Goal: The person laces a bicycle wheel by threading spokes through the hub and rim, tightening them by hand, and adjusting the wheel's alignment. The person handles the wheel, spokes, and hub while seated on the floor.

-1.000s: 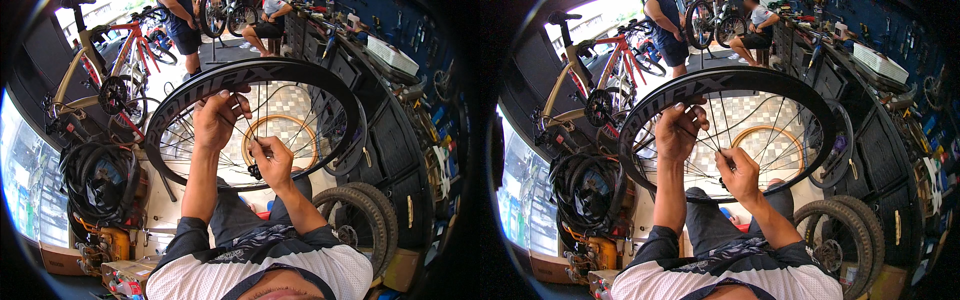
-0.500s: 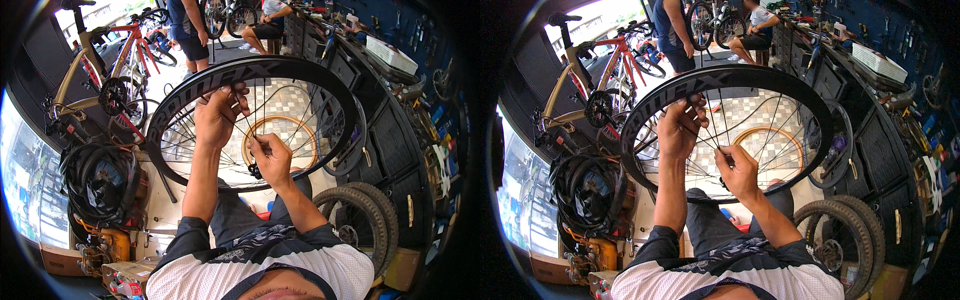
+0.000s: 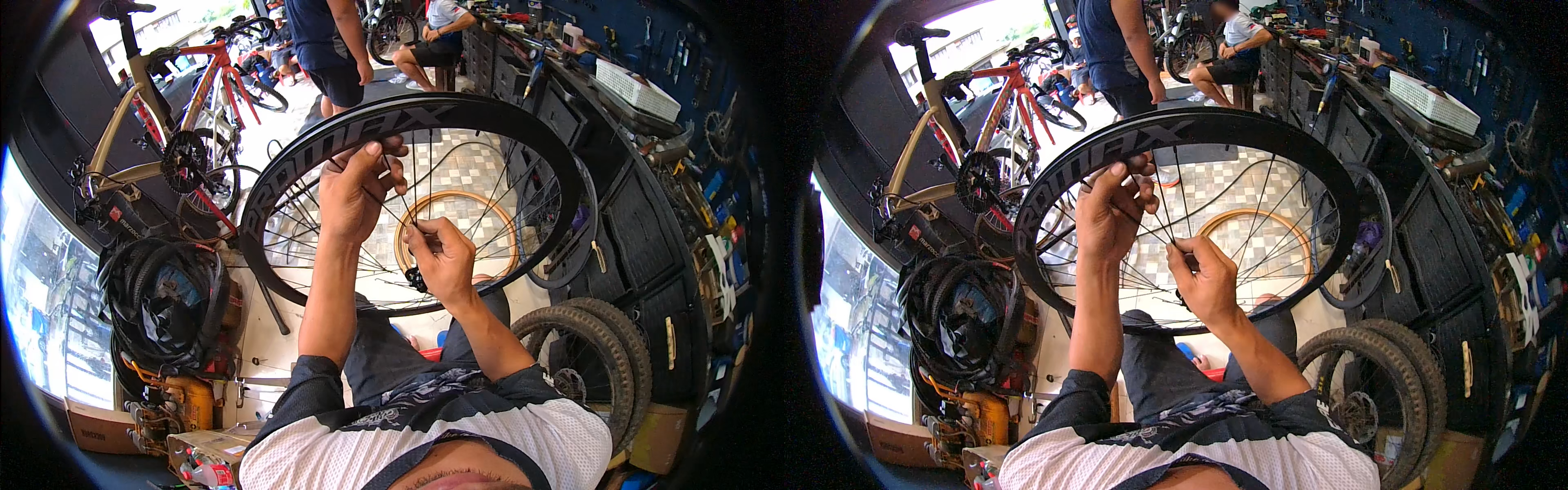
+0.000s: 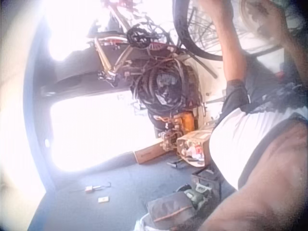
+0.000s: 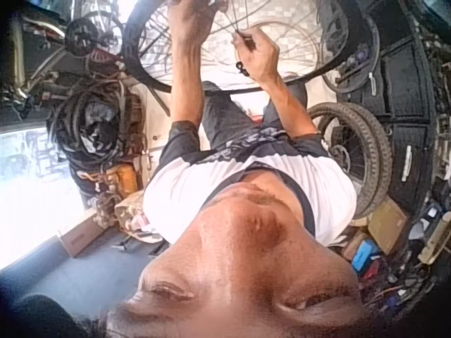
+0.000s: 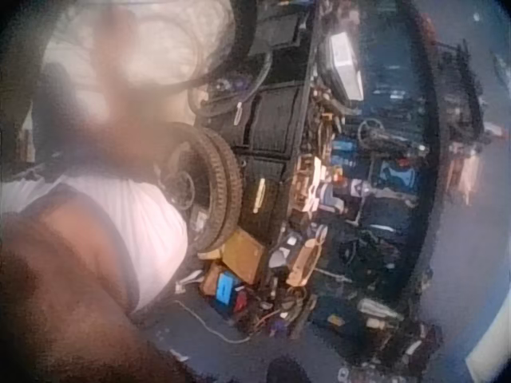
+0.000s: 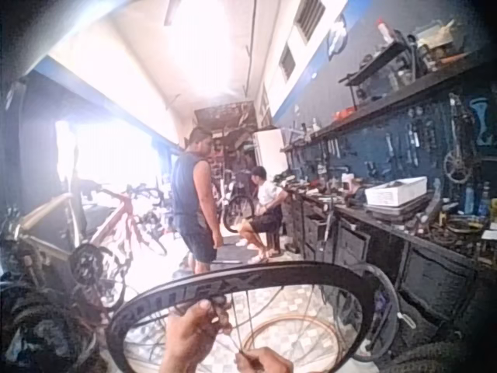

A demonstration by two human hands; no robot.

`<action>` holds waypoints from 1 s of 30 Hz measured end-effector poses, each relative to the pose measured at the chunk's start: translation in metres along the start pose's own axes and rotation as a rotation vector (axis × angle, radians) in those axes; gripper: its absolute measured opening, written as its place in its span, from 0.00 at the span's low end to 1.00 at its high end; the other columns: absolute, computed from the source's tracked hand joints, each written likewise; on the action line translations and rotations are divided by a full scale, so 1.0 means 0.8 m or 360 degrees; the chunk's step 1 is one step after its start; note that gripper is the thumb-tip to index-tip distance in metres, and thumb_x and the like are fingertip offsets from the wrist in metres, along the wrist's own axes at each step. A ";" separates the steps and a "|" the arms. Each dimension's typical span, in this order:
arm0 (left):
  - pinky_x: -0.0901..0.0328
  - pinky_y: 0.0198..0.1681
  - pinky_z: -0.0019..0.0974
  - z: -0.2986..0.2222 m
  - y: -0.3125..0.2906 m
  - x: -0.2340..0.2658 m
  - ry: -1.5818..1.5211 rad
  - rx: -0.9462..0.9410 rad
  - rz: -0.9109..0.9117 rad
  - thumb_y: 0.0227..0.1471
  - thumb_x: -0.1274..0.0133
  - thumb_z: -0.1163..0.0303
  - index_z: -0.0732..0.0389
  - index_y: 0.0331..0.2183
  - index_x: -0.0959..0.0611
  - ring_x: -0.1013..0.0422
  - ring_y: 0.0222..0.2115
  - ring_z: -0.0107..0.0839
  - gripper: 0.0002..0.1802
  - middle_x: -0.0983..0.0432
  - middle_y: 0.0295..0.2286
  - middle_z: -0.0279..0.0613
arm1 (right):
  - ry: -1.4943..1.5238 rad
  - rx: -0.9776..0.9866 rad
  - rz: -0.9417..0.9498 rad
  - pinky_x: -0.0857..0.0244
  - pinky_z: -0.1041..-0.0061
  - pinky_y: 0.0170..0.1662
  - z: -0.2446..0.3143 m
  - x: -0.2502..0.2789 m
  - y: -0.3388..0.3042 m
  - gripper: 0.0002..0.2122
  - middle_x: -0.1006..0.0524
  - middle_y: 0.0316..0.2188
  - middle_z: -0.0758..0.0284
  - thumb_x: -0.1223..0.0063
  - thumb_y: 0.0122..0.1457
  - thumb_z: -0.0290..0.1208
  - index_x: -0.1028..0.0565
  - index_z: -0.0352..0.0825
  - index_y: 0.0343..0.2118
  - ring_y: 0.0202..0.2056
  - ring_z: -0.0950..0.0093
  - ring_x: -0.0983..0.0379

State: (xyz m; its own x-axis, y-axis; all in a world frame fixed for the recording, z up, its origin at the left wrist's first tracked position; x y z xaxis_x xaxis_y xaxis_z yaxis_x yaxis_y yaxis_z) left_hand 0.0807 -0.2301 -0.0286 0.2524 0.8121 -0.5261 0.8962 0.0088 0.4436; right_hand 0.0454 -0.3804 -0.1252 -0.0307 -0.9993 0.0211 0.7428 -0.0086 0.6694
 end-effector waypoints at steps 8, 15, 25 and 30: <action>0.26 0.31 0.39 -0.004 -0.002 -0.006 -0.0017 -0.0101 0.0005 0.59 0.40 0.73 0.66 0.44 0.18 0.23 0.31 0.33 0.12 0.18 0.37 0.47 | 0.0028 0.0005 -0.0047 0.26 0.76 0.30 -0.004 -0.001 -0.001 0.05 0.18 0.27 0.62 0.36 0.63 0.22 0.21 0.28 0.37 0.28 0.76 0.17; 0.27 0.31 0.39 0.004 0.001 0.002 -0.0031 -0.0046 -0.0127 0.60 0.39 0.70 0.65 0.45 0.18 0.23 0.30 0.33 0.13 0.18 0.36 0.43 | 0.0008 -0.0016 -0.0026 0.26 0.77 0.32 -0.007 0.001 0.001 0.05 0.17 0.28 0.63 0.36 0.64 0.23 0.21 0.27 0.37 0.30 0.77 0.18; 0.26 0.30 0.40 0.002 0.003 0.002 0.0012 -0.0137 -0.0033 0.62 0.41 0.69 0.66 0.45 0.18 0.23 0.30 0.34 0.13 0.18 0.36 0.45 | -0.0007 -0.0013 0.0006 0.24 0.80 0.36 -0.003 0.001 0.002 0.06 0.16 0.30 0.64 0.38 0.67 0.24 0.22 0.26 0.38 0.33 0.80 0.18; 0.26 0.30 0.41 0.007 0.001 0.006 -0.0056 -0.0075 -0.0154 0.61 0.40 0.68 0.65 0.45 0.18 0.23 0.30 0.34 0.13 0.19 0.34 0.45 | -0.0016 -0.0046 0.0036 0.24 0.80 0.36 -0.005 0.000 0.003 0.06 0.16 0.30 0.64 0.38 0.67 0.24 0.22 0.26 0.38 0.33 0.80 0.18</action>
State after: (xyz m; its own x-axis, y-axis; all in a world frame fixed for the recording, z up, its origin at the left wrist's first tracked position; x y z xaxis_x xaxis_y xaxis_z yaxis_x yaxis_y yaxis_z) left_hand 0.0848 -0.2294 -0.0346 0.1788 0.7853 -0.5927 0.8991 0.1142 0.4225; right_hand 0.0498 -0.3805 -0.1267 -0.0201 -0.9989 0.0435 0.7624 0.0128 0.6470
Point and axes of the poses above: each hand's wrist, its own y-axis towards the middle knuckle, its own x-axis out of the back of the hand, z = x × y, the point moved 5 cm from there along y, towards the middle knuckle
